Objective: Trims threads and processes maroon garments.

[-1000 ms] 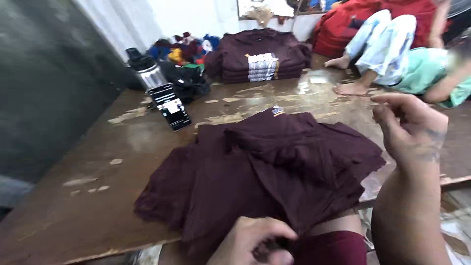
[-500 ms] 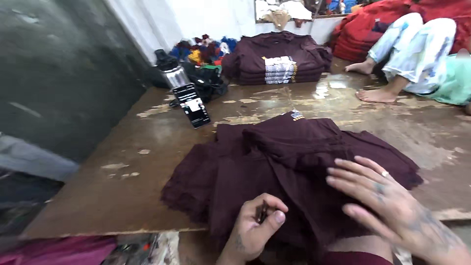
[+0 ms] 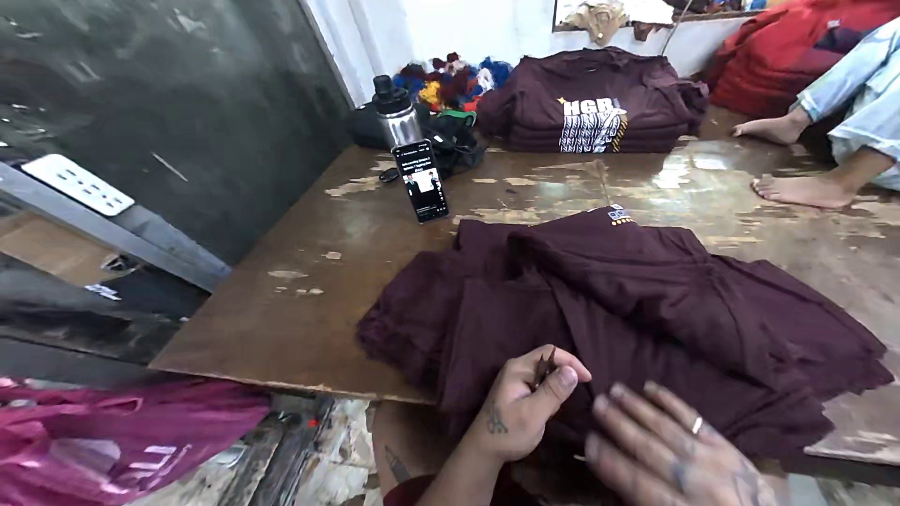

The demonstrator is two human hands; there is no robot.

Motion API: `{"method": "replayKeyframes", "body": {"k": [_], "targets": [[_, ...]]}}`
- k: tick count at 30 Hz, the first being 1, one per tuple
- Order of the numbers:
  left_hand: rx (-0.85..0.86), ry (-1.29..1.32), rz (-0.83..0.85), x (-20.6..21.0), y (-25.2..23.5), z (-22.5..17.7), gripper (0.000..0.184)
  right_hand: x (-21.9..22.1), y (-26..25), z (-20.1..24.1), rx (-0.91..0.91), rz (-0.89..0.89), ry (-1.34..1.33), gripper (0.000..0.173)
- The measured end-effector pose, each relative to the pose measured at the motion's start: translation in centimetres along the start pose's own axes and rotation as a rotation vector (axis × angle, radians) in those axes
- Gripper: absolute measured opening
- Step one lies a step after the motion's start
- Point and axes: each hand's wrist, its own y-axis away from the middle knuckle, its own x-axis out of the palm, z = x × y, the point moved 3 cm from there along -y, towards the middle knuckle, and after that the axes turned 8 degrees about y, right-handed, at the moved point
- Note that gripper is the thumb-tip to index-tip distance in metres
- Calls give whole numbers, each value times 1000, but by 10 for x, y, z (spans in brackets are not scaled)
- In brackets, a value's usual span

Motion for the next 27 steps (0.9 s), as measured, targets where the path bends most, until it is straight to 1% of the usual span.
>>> {"method": "replayKeyframes", "body": {"k": [1, 2, 3, 5, 7, 8, 10, 13, 16, 21, 24, 27], "targets": [[-6, 7, -2, 0, -1, 1, 19, -4, 2, 6, -55, 26, -129, 33], [-2, 8, -1, 0, -1, 2, 20, -14, 2, 7, -94, 11, -212, 34], [10, 7, 1, -1, 0, 5, 21, -25, 2, 3, -100, -42, -257, 34], [38, -11, 4, -2, 3, 10, 24, -31, 4, -11, -35, -147, -241, 28], [57, -39, -10, 4, 2, 5, 24, -14, 3, -26, 7, -204, -118, 22], [66, -51, -18, 8, 1, 0, 22, -4, 2, -32, 16, -253, -105, 19], [87, -81, -23, 11, 2, -5, 22, 1, 1, -37, 53, -316, -185, 17], [115, -143, -28, 10, 5, -8, 25, -6, -4, -41, 101, -376, -309, 17], [150, -240, -25, 16, 2, -6, 31, -10, -6, -45, 120, -440, -345, 19], [252, -444, 54, 33, -6, -7, 37, -9, -3, -47, 132, -488, -389, 17], [248, -580, 82, 48, -6, -4, 36, -7, -3, -45, 98, -489, -409, 18], [283, -671, 119, 56, -4, 0, 20, -5, -2, -45, 66, -488, -417, 18]]}}
